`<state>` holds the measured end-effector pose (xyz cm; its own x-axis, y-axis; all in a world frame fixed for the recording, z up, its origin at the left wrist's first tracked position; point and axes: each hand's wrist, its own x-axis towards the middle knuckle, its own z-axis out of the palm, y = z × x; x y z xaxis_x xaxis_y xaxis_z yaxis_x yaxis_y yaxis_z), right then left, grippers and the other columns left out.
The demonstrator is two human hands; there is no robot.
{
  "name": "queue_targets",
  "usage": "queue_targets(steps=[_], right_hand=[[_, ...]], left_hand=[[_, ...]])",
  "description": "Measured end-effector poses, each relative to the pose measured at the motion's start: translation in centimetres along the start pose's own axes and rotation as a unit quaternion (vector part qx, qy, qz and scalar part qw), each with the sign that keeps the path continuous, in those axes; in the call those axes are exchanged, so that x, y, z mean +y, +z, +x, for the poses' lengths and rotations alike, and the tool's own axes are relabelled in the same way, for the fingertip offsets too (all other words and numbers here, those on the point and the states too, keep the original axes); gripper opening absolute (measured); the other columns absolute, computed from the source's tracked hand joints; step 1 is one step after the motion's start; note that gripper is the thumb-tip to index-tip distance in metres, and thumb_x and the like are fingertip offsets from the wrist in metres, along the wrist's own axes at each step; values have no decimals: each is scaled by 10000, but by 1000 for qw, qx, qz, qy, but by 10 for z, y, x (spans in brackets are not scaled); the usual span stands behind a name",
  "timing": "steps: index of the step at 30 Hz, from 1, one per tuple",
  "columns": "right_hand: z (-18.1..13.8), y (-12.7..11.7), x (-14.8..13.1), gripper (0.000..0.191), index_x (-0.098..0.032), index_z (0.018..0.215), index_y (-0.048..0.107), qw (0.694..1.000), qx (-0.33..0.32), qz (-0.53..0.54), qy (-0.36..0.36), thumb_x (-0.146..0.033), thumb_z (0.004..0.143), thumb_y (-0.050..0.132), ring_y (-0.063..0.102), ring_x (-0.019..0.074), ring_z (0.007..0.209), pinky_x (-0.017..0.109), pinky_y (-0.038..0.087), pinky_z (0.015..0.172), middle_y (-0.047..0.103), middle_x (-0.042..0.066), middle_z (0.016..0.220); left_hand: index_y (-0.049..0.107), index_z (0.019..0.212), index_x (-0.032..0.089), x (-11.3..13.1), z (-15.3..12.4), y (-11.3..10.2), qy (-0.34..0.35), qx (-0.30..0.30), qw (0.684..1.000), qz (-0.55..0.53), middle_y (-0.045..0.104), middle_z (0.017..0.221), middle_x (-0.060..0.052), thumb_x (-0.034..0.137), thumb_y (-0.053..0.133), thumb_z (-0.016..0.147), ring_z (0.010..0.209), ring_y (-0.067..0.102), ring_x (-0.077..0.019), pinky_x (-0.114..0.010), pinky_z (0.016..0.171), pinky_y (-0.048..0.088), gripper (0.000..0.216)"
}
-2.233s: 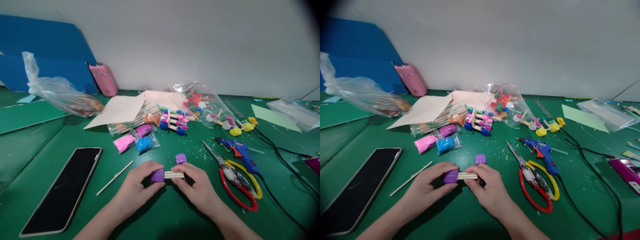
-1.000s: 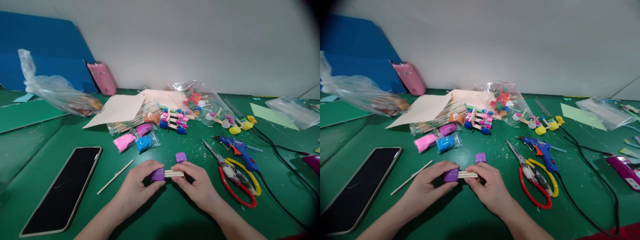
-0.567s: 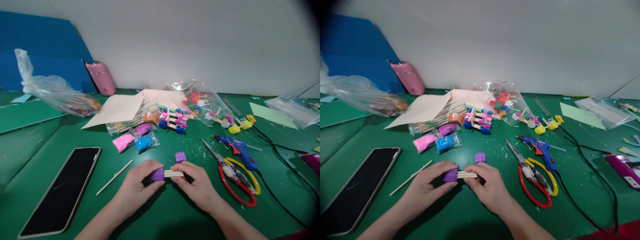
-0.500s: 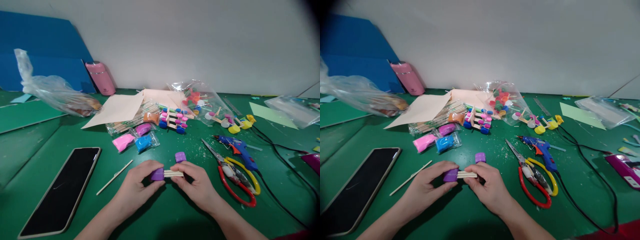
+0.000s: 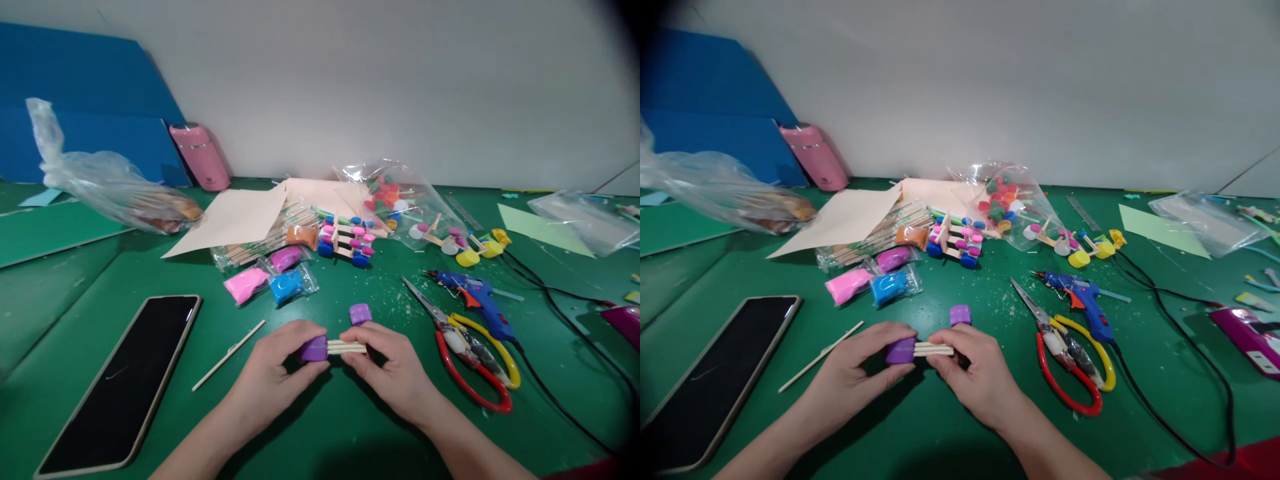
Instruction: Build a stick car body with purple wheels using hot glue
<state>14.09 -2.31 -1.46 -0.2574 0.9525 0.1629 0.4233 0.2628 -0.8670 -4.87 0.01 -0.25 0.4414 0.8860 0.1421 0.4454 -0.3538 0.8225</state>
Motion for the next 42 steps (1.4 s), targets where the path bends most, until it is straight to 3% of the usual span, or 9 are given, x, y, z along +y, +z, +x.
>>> queue_targets(steps=[42], right_hand=[[0,1,-1,127,-199,903,633,1000,5,-8,2,-223,806,554,550,143,670,222,418,587,604,17,768]], left_hand=[[610,903,179,1,2,-1,-6,-3,1000,1,668,863,-38,158,623,699,800,614,-164,-266,730,485,206]])
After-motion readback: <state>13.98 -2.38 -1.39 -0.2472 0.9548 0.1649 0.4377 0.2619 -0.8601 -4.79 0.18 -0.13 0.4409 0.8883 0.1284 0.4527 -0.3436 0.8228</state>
